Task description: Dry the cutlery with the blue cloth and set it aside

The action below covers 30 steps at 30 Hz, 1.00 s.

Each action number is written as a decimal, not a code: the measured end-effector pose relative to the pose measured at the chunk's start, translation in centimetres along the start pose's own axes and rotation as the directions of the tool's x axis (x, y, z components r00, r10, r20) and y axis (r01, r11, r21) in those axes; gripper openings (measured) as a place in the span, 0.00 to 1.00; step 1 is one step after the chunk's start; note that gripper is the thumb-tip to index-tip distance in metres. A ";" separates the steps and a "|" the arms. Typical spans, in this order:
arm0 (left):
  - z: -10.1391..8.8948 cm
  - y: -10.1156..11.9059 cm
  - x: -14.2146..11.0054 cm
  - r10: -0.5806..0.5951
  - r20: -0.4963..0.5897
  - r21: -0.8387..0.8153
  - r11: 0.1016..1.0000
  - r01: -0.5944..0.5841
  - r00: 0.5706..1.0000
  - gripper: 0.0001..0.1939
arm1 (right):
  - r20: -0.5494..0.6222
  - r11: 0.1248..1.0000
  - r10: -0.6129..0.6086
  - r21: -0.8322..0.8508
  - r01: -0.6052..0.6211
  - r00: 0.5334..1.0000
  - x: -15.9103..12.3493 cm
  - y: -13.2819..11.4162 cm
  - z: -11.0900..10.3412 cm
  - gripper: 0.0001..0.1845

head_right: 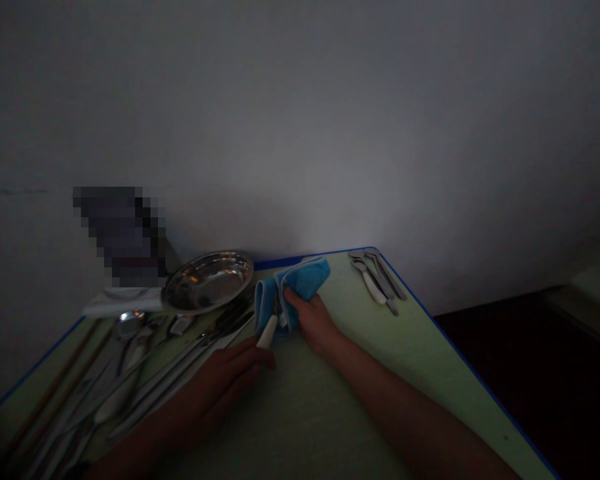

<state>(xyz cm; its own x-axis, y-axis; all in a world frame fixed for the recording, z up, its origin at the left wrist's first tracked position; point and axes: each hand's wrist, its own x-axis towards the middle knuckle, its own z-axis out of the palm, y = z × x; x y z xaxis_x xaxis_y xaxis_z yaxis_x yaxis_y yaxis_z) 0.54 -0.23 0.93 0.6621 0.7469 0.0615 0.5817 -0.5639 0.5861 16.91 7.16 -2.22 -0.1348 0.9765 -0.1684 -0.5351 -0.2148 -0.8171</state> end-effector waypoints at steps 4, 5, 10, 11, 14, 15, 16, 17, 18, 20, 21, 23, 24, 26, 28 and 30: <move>-0.1 0.1 0.0 0.001 -0.028 -0.028 1.000 -0.002 1.000 0.12 | 0.057 0.999 -0.002 -0.041 0.004 0.998 0.0 0.1 -0.4 0.12; -0.1 0.1 0.0 -0.001 -0.038 -0.038 0.999 0.000 0.999 0.12 | 0.071 0.999 -0.003 -0.051 0.006 0.997 0.0 0.1 -0.5 0.13; 0.1 -0.2 0.0 0.007 -0.040 -0.035 0.999 -0.009 0.999 0.11 | 0.100 0.996 -0.022 -0.079 0.030 0.995 0.0 0.1 -0.6 0.12; 0.2 -0.2 0.0 0.012 -0.038 -0.028 1.000 -0.013 0.999 0.11 | 0.097 0.996 -0.027 -0.079 0.034 0.995 0.0 0.1 -0.6 0.12; 0.5 -0.5 -0.1 0.021 -0.037 -0.015 1.000 -0.021 0.999 0.11 | 0.079 0.997 -0.029 -0.070 0.035 0.996 0.0 0.1 -0.5 0.11; 0.6 -0.5 -0.1 0.022 -0.039 -0.012 1.000 -0.023 0.999 0.11 | 0.072 0.997 -0.026 -0.066 0.031 0.997 0.0 0.1 -0.5 0.12; 0.6 -0.6 -0.1 0.023 -0.038 -0.010 1.000 -0.024 0.999 0.10 | 0.065 0.998 -0.022 -0.060 0.026 0.998 -0.1 0.1 -0.4 0.11; 0.7 -0.6 -0.1 0.025 -0.040 -0.008 1.000 -0.025 0.999 0.10 | 0.058 0.998 -0.017 -0.054 0.020 0.998 -0.1 0.1 -0.4 0.11; 0.7 -0.6 -0.1 0.024 -0.042 -0.007 1.000 -0.025 0.999 0.10 | 0.053 0.999 -0.011 -0.047 0.013 0.999 -0.1 0.1 -0.3 0.10; 0.5 -0.6 -0.1 0.021 -0.050 -0.011 1.000 -0.022 0.999 0.10 | 0.043 1.000 0.002 -0.032 0.000 0.999 -0.1 0.0 -0.3 0.10; 0.4 -0.5 0.0 0.018 -0.049 -0.017 1.000 -0.019 0.999 0.10 | 0.037 1.000 0.008 -0.023 -0.008 0.999 -0.2 0.0 -0.2 0.10; 0.2 -0.2 0.0 0.010 -0.048 -0.040 0.999 -0.012 0.999 0.10 | 0.024 1.000 0.021 -0.001 -0.021 0.999 -0.2 -0.1 -0.2 0.11; 0.0 -0.1 0.0 0.005 -0.054 -0.054 0.999 -0.008 0.999 0.11 | 0.017 1.000 0.025 0.009 -0.025 1.000 -0.1 -0.2 -0.1 0.12; -0.1 0.1 0.0 -0.014 -0.080 -0.084 0.996 0.007 0.997 0.11 | 0.005 0.997 0.056 0.052 -0.056 0.998 0.0 -0.3 -0.1 0.12; -0.2 0.1 -0.1 -0.033 -0.121 -0.108 0.994 0.020 0.992 0.11 | 0.008 0.983 0.119 0.140 -0.119 0.993 0.1 -0.6 -0.2 0.13; -0.1 -0.1 -0.2 -0.044 -0.172 -0.121 0.992 0.024 0.984 0.11 | 0.019 0.956 0.170 0.242 -0.169 0.985 0.3 -0.8 -0.3 0.13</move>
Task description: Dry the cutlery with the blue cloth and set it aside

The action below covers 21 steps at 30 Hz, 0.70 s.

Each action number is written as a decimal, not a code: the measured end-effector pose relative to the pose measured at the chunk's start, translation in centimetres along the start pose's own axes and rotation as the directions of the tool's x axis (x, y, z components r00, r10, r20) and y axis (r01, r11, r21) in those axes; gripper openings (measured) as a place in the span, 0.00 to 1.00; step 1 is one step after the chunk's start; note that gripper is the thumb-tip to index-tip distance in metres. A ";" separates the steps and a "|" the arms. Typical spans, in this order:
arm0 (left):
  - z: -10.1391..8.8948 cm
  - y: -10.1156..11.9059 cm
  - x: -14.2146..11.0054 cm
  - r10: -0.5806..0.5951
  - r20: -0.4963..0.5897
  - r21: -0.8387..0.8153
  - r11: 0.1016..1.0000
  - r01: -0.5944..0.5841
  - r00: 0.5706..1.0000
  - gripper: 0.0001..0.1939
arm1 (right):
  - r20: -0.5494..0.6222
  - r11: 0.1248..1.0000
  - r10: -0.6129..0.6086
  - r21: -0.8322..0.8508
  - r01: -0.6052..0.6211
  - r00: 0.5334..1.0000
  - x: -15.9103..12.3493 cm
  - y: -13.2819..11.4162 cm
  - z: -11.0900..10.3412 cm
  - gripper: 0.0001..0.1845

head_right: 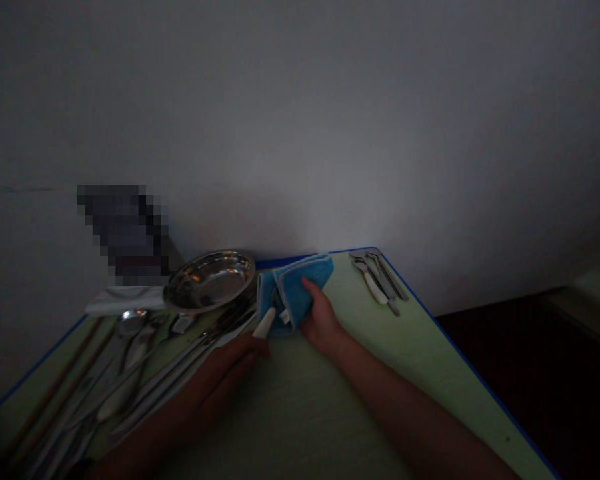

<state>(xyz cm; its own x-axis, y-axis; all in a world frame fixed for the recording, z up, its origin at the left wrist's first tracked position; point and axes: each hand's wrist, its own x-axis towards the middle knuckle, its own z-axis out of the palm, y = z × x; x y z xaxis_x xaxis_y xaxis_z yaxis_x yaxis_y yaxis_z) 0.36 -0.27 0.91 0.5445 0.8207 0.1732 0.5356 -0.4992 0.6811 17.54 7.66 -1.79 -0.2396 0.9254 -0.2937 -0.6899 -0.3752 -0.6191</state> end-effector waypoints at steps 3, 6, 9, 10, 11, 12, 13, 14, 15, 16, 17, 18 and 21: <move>0.2 -0.4 -0.2 0.001 -0.110 -0.005 1.000 -0.001 0.994 0.11 | 0.014 0.999 -0.002 0.045 0.001 1.000 0.1 -0.4 -0.2 0.12; 0.4 -0.5 -0.4 0.032 -0.163 0.007 0.999 -0.031 0.986 0.11 | 0.044 1.000 0.009 -0.019 -0.008 0.999 0.0 -0.3 -0.2 0.11; 0.3 -0.5 -0.4 0.062 -0.142 0.023 0.998 -0.059 0.988 0.11 | 0.058 0.998 -0.014 -0.058 0.018 0.998 0.0 0.0 -0.2 0.09; 0.2 -0.4 -0.4 0.061 -0.126 0.030 0.998 -0.058 0.990 0.11 | 0.058 0.997 -0.040 -0.063 0.043 0.997 0.0 0.2 -0.1 0.09; 0.1 -0.4 -0.4 0.062 -0.109 0.038 0.998 -0.058 0.992 0.11 | 0.058 0.995 -0.068 -0.066 0.072 0.996 0.1 0.3 -0.1 0.10; 0.0 -0.3 -0.4 0.066 -0.091 0.047 0.997 -0.061 0.994 0.11 | 0.057 0.993 -0.093 -0.067 0.097 0.994 0.1 0.3 -0.1 0.10; 0.0 -0.3 -0.3 0.073 -0.078 0.059 0.996 -0.068 0.994 0.11 | 0.056 0.991 -0.111 -0.067 0.115 0.992 0.2 0.4 0.0 0.11; -0.1 -0.2 -0.3 0.081 -0.066 0.072 0.995 -0.076 0.994 0.11 | 0.058 0.990 -0.117 -0.067 0.121 0.991 0.2 0.4 0.0 0.10; -0.1 -0.2 -0.3 0.086 -0.057 0.084 0.993 -0.081 0.995 0.11 | 0.062 0.991 -0.113 -0.068 0.117 0.992 0.3 0.3 0.0 0.08; -0.1 -0.2 -0.3 0.088 -0.044 0.096 0.992 -0.083 0.995 0.11 | 0.070 0.992 -0.101 -0.069 0.105 0.992 0.3 0.2 0.1 0.06; -0.1 -0.1 -0.2 0.087 -0.029 0.106 0.991 -0.083 0.996 0.11 | 0.079 0.993 -0.084 -0.071 0.090 0.993 0.3 0.1 0.1 0.05; -0.1 -0.1 -0.2 0.082 -0.016 0.115 0.990 -0.079 0.997 0.12 | 0.090 0.995 -0.067 -0.074 0.074 0.994 0.4 0.0 0.1 0.05; 0.0 -0.1 -0.2 0.055 0.007 0.133 0.990 -0.055 0.998 0.12 | 0.120 0.995 -0.037 -0.087 0.048 0.992 0.4 -0.3 0.1 0.07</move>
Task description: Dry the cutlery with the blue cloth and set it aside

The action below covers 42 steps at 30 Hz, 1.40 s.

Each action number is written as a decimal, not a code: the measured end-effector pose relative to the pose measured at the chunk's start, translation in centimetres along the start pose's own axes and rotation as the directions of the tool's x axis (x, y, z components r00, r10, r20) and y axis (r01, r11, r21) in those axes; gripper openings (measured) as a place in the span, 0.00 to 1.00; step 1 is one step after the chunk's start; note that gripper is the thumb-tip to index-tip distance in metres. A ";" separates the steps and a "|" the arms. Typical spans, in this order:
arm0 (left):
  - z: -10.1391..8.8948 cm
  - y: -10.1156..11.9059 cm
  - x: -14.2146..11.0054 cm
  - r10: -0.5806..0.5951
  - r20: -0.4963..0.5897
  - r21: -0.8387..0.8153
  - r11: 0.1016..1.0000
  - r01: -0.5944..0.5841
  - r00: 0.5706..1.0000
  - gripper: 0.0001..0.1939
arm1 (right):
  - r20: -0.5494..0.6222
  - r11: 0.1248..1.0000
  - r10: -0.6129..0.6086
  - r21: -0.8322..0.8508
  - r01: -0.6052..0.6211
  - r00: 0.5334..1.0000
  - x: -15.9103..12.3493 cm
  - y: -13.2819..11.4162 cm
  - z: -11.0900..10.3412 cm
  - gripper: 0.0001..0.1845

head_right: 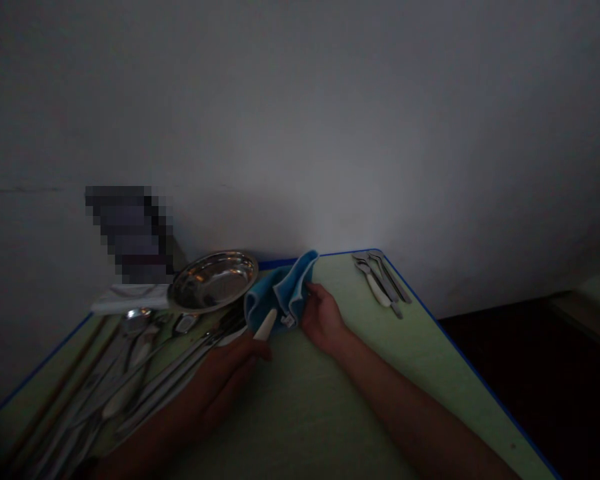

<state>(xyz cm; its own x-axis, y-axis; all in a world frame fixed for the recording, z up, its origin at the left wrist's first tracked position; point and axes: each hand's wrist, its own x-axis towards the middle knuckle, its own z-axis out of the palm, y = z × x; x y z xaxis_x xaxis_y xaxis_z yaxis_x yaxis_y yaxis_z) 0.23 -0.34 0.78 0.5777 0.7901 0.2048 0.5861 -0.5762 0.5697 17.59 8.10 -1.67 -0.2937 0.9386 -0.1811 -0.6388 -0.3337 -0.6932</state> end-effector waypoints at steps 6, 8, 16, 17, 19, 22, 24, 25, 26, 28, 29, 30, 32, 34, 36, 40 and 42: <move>0.2 -0.1 0.0 0.033 0.060 0.008 0.999 -0.034 0.998 0.11 | 0.082 0.999 -0.020 -0.046 0.024 0.996 -0.5 0.5 0.0 0.04; 0.2 -0.1 0.0 0.034 0.061 0.019 0.999 -0.035 0.998 0.11 | 0.119 0.993 -0.038 -0.104 0.051 0.992 -0.6 0.7 0.0 0.09; -0.1 0.1 0.0 0.029 0.079 0.036 0.999 -0.031 0.996 0.11 | 0.077 0.963 -0.090 -0.246 0.106 0.993 -0.7 1.1 -0.2 0.12; -0.1 0.2 0.0 0.030 0.078 0.035 0.999 -0.032 0.997 0.11 | 0.055 0.966 -0.091 -0.239 0.101 0.994 -0.7 1.2 -0.2 0.12; 0.0 0.4 0.0 0.031 0.079 0.026 0.999 -0.033 0.996 0.11 | -0.021 0.973 -0.091 -0.217 0.084 0.996 -0.6 1.3 -0.1 0.14; 0.1 0.6 -0.1 0.029 0.092 -0.018 0.999 -0.027 0.995 0.11 | -0.159 0.988 -0.075 -0.143 0.052 0.984 -0.5 1.3 -0.1 0.18; 0.2 0.6 -0.1 0.019 0.079 -0.087 0.996 -0.012 0.997 0.11 | -0.210 0.997 -0.058 -0.053 0.048 0.976 -0.3 1.1 -0.1 0.18; 0.3 0.5 -0.2 0.005 0.058 -0.134 0.991 0.003 0.998 0.11 | -0.221 0.999 -0.046 0.004 0.048 0.974 -0.2 0.9 0.0 0.18; 0.5 0.3 -0.2 -0.022 0.021 -0.189 0.982 0.025 1.000 0.11 | -0.224 0.997 -0.032 0.063 0.047 0.974 -0.1 0.7 0.0 0.17; 0.8 -0.1 -0.2 -0.119 -0.092 -0.326 0.942 0.083 0.989 0.11 | -0.202 0.985 -0.002 0.169 0.037 0.979 0.1 0.2 0.1 0.18; 1.1 -0.4 -0.1 -0.177 -0.150 -0.409 0.907 0.102 0.973 0.10 | -0.179 0.979 0.010 0.204 0.027 0.984 0.1 -0.1 0.2 0.19; 1.3 -0.6 0.0 -0.231 -0.196 -0.500 0.859 0.105 0.953 0.09 | -0.155 0.974 0.016 0.225 0.019 0.988 0.1 -0.3 0.3 0.19; 1.5 -0.9 0.2 -0.320 -0.266 -0.653 0.754 0.074 0.909 0.12 | -0.109 0.972 0.020 0.235 0.006 0.994 0.0 -0.5 0.4 0.20; 1.6 -0.9 0.5 -0.383 -0.298 -0.729 0.682 0.050 0.875 0.23 | -0.056 0.974 0.022 0.226 -0.009 0.998 -0.1 -0.5 0.5 0.21; 1.4 -0.8 0.7 -0.427 -0.309 -0.745 0.664 0.064 0.850 0.31 | -0.003 0.976 0.023 0.218 -0.021 1.000 -0.3 -0.4 0.6 0.20; 1.2 -0.5 0.7 -0.411 -0.326 -0.667 0.738 0.102 0.851 0.33 | 0.026 0.980 0.031 0.195 -0.035 0.999 -0.6 0.0 0.9 0.18; 1.2 -0.4 0.6 -0.367 -0.353 -0.578 0.809 0.108 0.861 0.30 | 0.024 0.983 0.041 0.179 -0.045 0.999 -0.7 0.1 0.9 0.18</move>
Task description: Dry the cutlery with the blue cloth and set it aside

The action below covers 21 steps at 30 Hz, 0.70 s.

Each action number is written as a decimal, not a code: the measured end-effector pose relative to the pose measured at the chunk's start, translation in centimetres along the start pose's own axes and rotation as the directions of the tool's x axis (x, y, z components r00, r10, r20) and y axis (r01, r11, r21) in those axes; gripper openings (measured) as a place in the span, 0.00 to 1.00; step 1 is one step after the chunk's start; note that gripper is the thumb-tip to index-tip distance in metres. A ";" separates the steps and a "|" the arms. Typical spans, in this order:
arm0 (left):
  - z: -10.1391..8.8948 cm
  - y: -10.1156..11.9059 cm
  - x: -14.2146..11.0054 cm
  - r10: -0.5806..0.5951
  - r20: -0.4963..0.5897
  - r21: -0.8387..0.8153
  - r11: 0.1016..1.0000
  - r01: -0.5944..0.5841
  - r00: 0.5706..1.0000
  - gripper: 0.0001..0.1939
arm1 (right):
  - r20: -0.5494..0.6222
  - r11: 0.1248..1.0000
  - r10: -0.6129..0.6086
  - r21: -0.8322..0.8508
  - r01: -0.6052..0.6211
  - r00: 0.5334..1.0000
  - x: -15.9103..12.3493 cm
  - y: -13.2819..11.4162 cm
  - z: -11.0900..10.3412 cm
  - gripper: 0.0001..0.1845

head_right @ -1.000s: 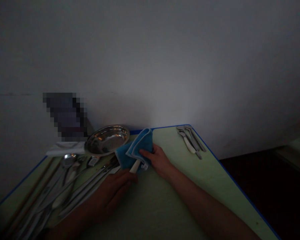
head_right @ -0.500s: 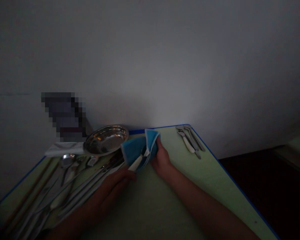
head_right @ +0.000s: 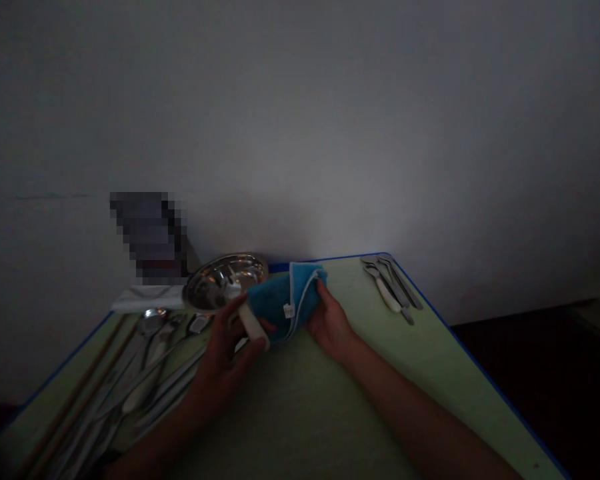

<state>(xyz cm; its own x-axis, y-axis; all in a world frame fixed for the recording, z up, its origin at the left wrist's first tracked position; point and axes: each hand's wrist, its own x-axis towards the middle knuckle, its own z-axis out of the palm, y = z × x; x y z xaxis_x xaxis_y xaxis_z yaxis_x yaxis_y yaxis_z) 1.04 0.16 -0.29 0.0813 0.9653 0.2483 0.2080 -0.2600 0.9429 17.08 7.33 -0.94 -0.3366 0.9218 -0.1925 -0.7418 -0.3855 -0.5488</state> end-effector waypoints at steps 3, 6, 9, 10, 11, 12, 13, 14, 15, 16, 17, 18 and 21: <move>-0.1 0.0 -0.1 0.029 -0.008 0.096 0.995 -0.029 1.000 0.25 | -0.009 1.000 0.014 -0.012 -0.014 1.000 0.0 0.0 0.0 0.16; -0.5 0.3 0.1 0.061 -0.044 0.105 0.993 -0.056 0.997 0.18 | -0.005 0.999 0.019 -0.027 -0.019 1.000 -0.1 0.1 0.0 0.13; -1.2 1.2 0.6 0.102 -0.030 0.090 0.991 -0.099 0.994 0.10 | 0.009 0.997 0.036 -0.071 -0.036 0.999 -0.3 0.2 0.0 0.13; -1.4 1.7 0.8 0.101 -0.012 0.062 0.993 -0.100 0.995 0.10 | 0.017 0.995 0.044 -0.091 -0.043 0.999 -0.4 0.3 -0.1 0.13; -1.7 2.3 1.1 0.090 0.005 0.022 0.996 -0.091 0.996 0.12 | 0.026 0.993 0.048 -0.111 -0.045 0.998 -0.5 0.4 -0.1 0.13; -2.1 3.0 1.3 0.094 0.006 -0.029 0.995 -0.094 0.996 0.17 | 0.037 0.991 0.050 -0.127 -0.045 0.998 -0.6 0.5 -0.2 0.14; -2.4 3.9 1.6 0.087 0.010 -0.070 0.994 -0.086 0.996 0.25 | 0.049 0.989 0.053 -0.140 -0.046 0.997 -0.6 0.5 -0.2 0.14; -2.9 4.9 1.8 0.083 -0.010 -0.089 0.992 -0.084 0.996 0.33 | 0.062 0.988 0.059 -0.149 -0.049 0.996 -0.7 0.5 -0.2 0.14; -3.3 5.9 2.0 0.095 -0.020 -0.087 0.992 -0.096 0.995 0.41 | 0.078 0.986 0.067 -0.158 -0.054 0.995 -0.7 0.4 -0.1 0.14; -3.9 7.0 2.2 0.095 -0.026 -0.082 0.992 -0.097 0.995 0.47 | 0.097 0.984 0.076 -0.170 -0.059 0.992 -0.8 0.1 0.1 0.14; -4.5 8.1 2.4 0.100 0.010 -0.075 0.992 -0.099 0.995 0.46 | 0.119 0.981 0.084 -0.187 -0.061 0.989 -0.8 -0.3 0.4 0.14; -5.3 9.3 2.6 0.085 0.114 -0.059 0.995 -0.078 0.990 0.38 | 0.140 0.976 0.089 -0.208 -0.058 0.986 -0.9 -0.9 0.9 0.14; -7.5 12.6 3.4 0.064 0.274 0.088 0.992 -0.091 0.960 0.14 | 0.202 0.965 0.039 -0.263 0.016 0.979 -1.2 -3.3 3.2 0.15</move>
<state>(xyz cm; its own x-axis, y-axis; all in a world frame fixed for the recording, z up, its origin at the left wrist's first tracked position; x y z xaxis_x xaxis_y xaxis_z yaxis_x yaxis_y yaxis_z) -3.37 0.37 14.11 0.3583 0.9028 0.2377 0.2849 -0.3482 0.8931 18.12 7.38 3.72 -0.4754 0.8786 -0.0455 -0.5684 -0.3462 -0.7463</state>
